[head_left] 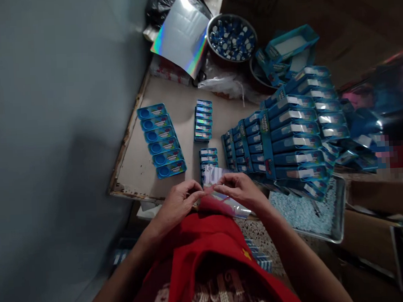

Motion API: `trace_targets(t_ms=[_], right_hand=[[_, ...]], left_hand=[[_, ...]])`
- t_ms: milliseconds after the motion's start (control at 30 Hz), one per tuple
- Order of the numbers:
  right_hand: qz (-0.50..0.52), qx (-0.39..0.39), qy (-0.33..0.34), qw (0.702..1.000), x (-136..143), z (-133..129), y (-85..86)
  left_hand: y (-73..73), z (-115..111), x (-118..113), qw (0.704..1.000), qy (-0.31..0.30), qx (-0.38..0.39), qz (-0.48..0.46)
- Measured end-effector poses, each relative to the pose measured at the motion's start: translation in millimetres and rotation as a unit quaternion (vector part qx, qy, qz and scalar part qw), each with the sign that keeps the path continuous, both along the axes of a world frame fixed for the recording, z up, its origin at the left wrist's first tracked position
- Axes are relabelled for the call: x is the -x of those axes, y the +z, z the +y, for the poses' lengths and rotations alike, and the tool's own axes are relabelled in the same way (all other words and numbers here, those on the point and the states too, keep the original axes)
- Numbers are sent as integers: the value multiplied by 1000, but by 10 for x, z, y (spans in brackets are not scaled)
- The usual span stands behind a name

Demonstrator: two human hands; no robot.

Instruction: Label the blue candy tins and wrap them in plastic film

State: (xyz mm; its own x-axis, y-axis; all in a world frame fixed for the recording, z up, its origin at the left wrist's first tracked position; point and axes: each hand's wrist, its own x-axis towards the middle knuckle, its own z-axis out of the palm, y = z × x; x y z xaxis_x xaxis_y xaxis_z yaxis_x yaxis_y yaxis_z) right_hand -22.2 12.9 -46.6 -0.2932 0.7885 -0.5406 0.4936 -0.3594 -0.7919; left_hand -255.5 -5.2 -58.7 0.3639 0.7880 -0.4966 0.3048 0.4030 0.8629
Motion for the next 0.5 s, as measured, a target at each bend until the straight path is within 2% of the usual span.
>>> trace_targets(t_ms=[133,267,367,500], right_hand=[[18,10,-9,1000,201,149,271],[68,29,-20,997,580,502,502],[87,-19,-5,996,904,847,536],[91,-42,4,995,1265,1291,405]], left_hand=[[207,6,220,996,48,45,-53],[380,225,559,988,106,65,-87],[427,557,898,987,109,38,-112],[390,1068,1354,985,135,-11,-103]])
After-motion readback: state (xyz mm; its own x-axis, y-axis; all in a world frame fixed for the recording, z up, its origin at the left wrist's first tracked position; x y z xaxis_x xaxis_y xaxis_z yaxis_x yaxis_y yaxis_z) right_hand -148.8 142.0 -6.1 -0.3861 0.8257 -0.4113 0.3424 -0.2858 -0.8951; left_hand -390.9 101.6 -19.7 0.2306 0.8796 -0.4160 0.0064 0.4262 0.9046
